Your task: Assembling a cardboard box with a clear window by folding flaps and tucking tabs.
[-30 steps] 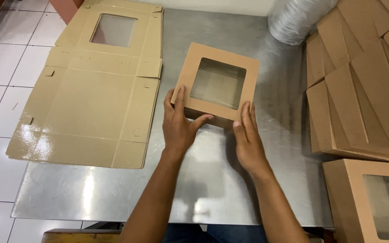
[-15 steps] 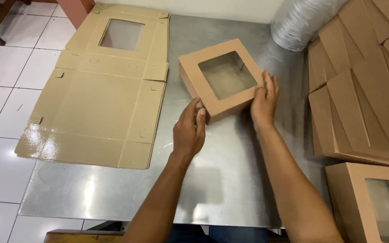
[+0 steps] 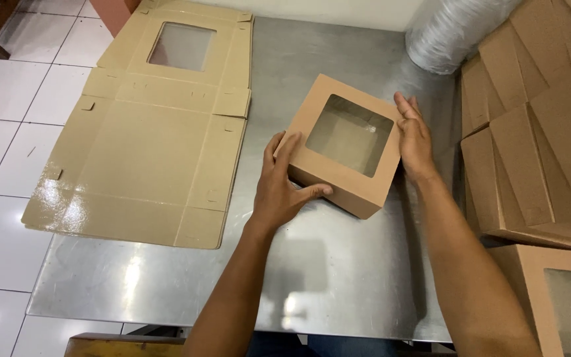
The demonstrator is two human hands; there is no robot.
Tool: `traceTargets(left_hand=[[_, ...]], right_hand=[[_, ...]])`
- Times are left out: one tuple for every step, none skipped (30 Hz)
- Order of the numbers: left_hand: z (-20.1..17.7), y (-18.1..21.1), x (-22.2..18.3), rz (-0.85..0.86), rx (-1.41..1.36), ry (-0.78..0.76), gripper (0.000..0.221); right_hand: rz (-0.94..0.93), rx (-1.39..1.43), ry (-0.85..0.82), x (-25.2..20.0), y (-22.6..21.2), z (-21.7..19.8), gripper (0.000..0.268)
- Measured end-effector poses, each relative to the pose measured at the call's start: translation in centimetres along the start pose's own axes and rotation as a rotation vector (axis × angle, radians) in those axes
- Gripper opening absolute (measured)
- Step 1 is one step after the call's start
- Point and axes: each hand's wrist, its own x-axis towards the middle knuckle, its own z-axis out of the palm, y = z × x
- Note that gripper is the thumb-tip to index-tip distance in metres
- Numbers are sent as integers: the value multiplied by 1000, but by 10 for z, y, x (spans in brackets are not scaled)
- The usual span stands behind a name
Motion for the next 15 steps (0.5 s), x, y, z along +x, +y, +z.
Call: traceTargets(left_hand=[[0,1,0,-3,27,-16,111],[0,1,0,2,29,2,109],[1,1,0,6,30,20,107],[2,1,-1,11,32,38,105],[3,0,-1,3,39,41,105],[4,-1,-1,-5,47,44,105],[6,-1,-1,-12,55,47,105],[6,-2,-1,5,67,67,104],[7,-2,-1,23,78,87,104],[9,-2,-1,41,89,107,104],[9,-3,-1,41,97,111,104],[10,-4,-2,41,105,115,104],[10,-4,-2,42,113,120,104],[10,-5,-2,50,122,129,104],[11,-5,-2,59,131,138,104]], right_hand=[[-5,-32,15,-1,0,3,63],[-10,-64,30,-1,-2,5,62],[58,-90,44,-4,-4,7,62],[126,-115,59,-8,-7,8,63],[195,-141,76,-14,-10,9,63],[156,-182,51,-19,-12,11,64],[118,-223,27,-24,-13,15,66],[79,-264,2,-31,-16,17,68],[66,-246,-7,-40,-19,19,68],[54,-227,-16,-53,-24,25,68],[41,-208,-27,-65,-30,32,68],[83,-186,-27,-77,-38,36,70],[125,-163,-27,-89,-47,40,71],[167,-141,-28,-101,-56,43,72],[184,-159,-27,-112,-63,46,72]])
